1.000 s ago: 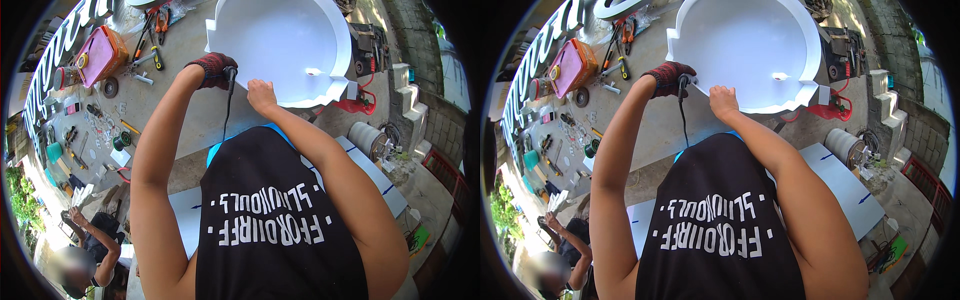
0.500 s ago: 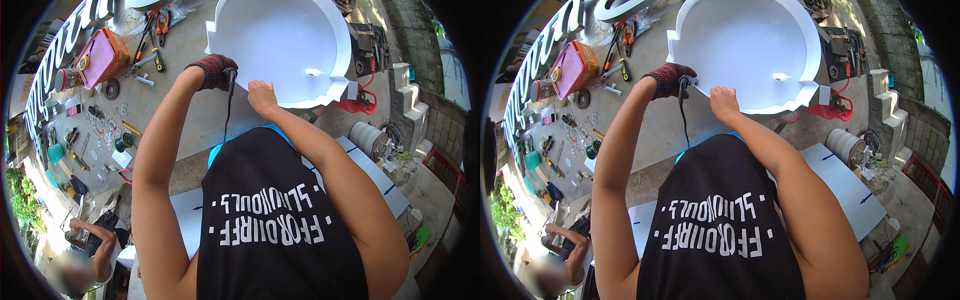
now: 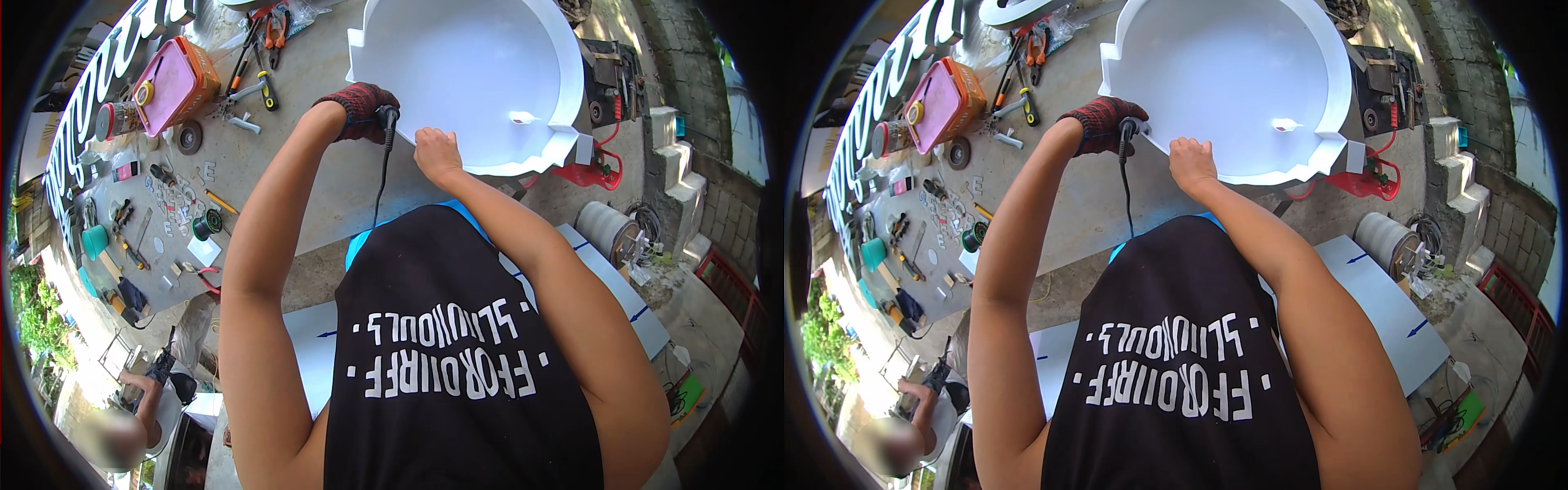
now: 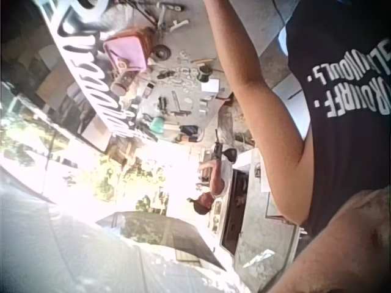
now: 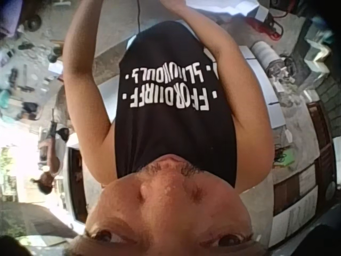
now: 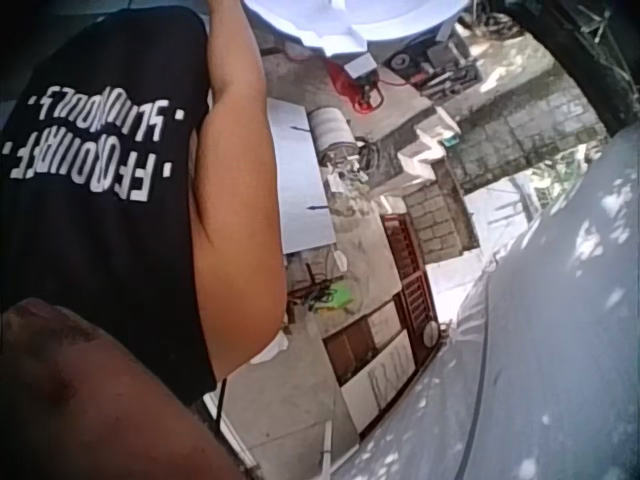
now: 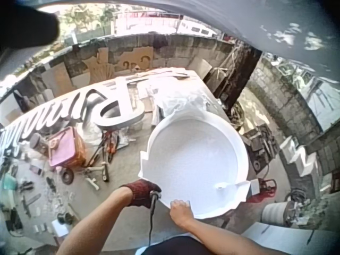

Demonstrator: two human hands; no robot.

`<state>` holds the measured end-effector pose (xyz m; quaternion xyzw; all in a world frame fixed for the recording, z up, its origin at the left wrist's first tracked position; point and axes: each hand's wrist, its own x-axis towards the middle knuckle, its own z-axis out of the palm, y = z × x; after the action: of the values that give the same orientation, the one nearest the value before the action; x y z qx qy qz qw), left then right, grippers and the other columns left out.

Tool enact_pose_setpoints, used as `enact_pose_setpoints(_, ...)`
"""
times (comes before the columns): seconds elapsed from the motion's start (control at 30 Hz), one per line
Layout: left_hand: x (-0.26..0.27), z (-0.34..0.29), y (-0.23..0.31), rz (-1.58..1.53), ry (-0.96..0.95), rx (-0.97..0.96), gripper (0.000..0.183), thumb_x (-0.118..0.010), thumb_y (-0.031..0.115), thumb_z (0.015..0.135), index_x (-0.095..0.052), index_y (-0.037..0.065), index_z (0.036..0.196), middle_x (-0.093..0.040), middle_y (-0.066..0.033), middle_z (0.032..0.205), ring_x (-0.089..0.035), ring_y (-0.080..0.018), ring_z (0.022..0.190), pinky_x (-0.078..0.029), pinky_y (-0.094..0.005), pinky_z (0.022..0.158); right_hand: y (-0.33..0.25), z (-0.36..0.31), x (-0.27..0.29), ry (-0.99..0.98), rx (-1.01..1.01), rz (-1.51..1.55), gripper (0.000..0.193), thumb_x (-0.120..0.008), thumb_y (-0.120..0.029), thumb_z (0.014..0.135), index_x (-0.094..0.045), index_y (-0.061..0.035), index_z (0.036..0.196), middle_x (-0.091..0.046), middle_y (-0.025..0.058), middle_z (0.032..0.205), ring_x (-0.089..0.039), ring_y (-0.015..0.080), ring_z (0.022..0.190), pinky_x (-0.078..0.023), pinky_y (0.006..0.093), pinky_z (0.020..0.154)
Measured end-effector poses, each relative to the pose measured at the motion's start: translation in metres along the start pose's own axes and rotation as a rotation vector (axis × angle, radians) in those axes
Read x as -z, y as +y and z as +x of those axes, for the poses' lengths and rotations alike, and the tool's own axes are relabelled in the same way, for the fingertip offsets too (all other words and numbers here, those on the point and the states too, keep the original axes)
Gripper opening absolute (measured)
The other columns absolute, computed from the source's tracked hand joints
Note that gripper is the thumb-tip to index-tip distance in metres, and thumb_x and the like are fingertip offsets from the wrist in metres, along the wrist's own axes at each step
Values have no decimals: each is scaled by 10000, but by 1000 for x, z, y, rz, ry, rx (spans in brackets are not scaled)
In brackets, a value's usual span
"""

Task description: The person is using a heat gun and hand tools to shape and attach vinyl or plastic components to a large sign letter frame.

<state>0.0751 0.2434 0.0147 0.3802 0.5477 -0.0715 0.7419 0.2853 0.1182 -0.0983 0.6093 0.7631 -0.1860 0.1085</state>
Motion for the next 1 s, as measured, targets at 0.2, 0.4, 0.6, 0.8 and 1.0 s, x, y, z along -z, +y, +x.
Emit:
enact_pose_setpoints(0.2,3,5,-9,303,36,-162,304,-617,89,973,-706,175,1252,-786,-38,929,-746,-131,779,-560,-339,674,-2,0,0,0,10,-2,151,-554,-104,944,-692,-97,1005,-701,70,1033,-680,254,1041,-459,472,920)
enact_pose_setpoints(0.4,10,29,-22,116,-2,-131,320,-616,111,970,-695,194,1269,-790,-28,917,-738,-110,768,-548,-334,647,-2,1,-1,2,10,-2,151,-557,-105,942,-693,-101,1006,-708,66,1041,-683,247,1041,-459,469,921)
enact_pose_setpoints(0.6,9,29,-26,522,49,-371,371,-657,58,936,-691,198,1278,-790,-20,922,-729,-105,753,-538,-321,619,0,1,-3,0,-3,-1,149,-560,-109,942,-695,-100,1006,-708,68,1044,-684,247,1042,-459,471,922)
enact_pose_setpoints(0.8,10,33,-36,432,73,-427,206,-659,178,960,-732,129,1146,-781,-69,907,-747,-168,704,-537,-333,585,-4,2,-1,-1,8,-10,141,-569,-111,942,-694,-100,1006,-704,69,1042,-682,247,1046,-457,472,926)
enact_pose_setpoints(1.0,2,19,-16,-157,25,-79,190,-649,220,971,-742,118,1101,-772,-94,899,-777,-203,761,-582,-347,636,-3,1,0,-16,-4,0,145,-569,-104,942,-693,-100,1015,-700,70,1048,-675,247,1057,-450,473,937)
